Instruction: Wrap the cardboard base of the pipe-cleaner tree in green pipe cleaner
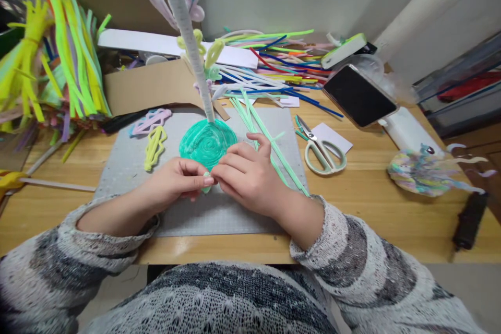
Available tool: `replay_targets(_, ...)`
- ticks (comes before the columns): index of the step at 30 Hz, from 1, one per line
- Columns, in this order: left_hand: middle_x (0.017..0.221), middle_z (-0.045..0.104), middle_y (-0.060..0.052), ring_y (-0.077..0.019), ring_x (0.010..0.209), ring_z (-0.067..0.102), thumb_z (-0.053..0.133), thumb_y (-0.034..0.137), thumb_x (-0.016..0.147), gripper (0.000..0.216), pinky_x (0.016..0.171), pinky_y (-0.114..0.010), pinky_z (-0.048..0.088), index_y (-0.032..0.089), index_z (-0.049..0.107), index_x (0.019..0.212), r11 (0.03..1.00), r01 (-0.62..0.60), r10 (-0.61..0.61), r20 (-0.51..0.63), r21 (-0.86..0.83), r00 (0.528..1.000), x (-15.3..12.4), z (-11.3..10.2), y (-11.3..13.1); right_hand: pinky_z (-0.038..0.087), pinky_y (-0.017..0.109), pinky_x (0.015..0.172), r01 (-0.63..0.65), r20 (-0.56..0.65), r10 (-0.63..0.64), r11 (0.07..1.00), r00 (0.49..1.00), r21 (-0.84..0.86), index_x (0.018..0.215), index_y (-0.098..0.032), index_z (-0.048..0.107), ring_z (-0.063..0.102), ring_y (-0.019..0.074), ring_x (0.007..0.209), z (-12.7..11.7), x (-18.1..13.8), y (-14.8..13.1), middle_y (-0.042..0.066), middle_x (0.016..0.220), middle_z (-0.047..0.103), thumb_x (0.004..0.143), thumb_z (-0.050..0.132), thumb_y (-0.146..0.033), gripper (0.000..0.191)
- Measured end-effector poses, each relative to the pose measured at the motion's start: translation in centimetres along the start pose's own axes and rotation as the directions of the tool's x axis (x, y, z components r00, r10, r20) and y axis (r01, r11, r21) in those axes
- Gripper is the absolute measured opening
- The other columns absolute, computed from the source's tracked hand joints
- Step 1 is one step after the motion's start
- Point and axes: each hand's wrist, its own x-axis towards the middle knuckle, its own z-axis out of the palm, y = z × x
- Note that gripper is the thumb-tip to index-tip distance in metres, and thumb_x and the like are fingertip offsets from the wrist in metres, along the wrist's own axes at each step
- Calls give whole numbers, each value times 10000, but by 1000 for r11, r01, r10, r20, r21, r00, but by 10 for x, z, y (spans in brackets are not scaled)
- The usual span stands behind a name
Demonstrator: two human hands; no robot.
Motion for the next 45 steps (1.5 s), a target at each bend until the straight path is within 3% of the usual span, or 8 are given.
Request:
replay_targets(9,443,544,42,-53,396,448,714,358,690,252,423,-179,328,147,604,607,998,-65,64,-16,-27,998,0,4,-2,243,438,990,-25,-66,25,1000,997,-7,873,-236,627,610,154,865,5,-1,-6,-48,796,726,890,582,-207,56)
replay_targets(14,454,553,42,-53,412,460,702,338,727,207,429,-174,327,141,651,690,976,-213,216,-167,33,962,-3,6,-1,364,377,870,-137,-133,137,991,982,16,983,-208,616,646,155,856,6,-3,-8,9,901,732,877,596,-177,112)
replay_targets(18,467,559,39,-60,422,477,718,344,718,214,442,-185,378,147,651,668,962,-271,268,-250,23,930,-5,8,1,481,322,775,-164,-109,186,970,977,181,959,-183,623,650,164,865,6,-3,-9,53,908,720,878,568,-141,106)
replay_targets(23,494,577,34,-63,410,503,739,376,699,244,401,-181,376,149,649,692,964,-265,245,-283,-33,927,-5,10,-1,529,295,718,-280,-76,344,859,936,428,937,-203,640,660,135,791,11,-4,-18,24,834,711,882,562,-142,114)
replay_targets(31,586,666,1,-99,483,627,760,357,682,274,432,-171,449,145,600,751,958,-196,149,-224,-207,963,-2,12,-4,539,306,734,-281,-52,373,778,927,562,946,-189,663,663,135,821,16,-5,-21,40,868,720,864,587,-136,124)
replay_targets(33,580,663,6,-92,473,625,759,358,693,282,426,-162,443,143,583,742,954,-196,153,-196,-227,969,-2,13,-4,538,290,683,-391,31,491,653,871,649,875,-186,659,660,127,753,17,-5,-22,25,802,707,851,620,-188,46)
replay_targets(38,594,676,7,-93,481,632,766,370,698,299,422,-157,446,147,573,750,932,-212,167,-171,-295,971,-1,14,-5,510,245,553,-574,351,650,162,674,803,749,-184,636,623,98,586,20,-1,-23,-9,667,682,775,705,-312,148)
replay_targets(45,589,674,-1,-78,473,606,788,372,667,302,443,-163,461,142,615,758,935,-168,130,-137,-314,982,4,10,-9,381,178,408,-653,608,551,-144,571,743,722,-177,609,560,67,492,19,4,-17,-23,626,661,705,763,-360,240)
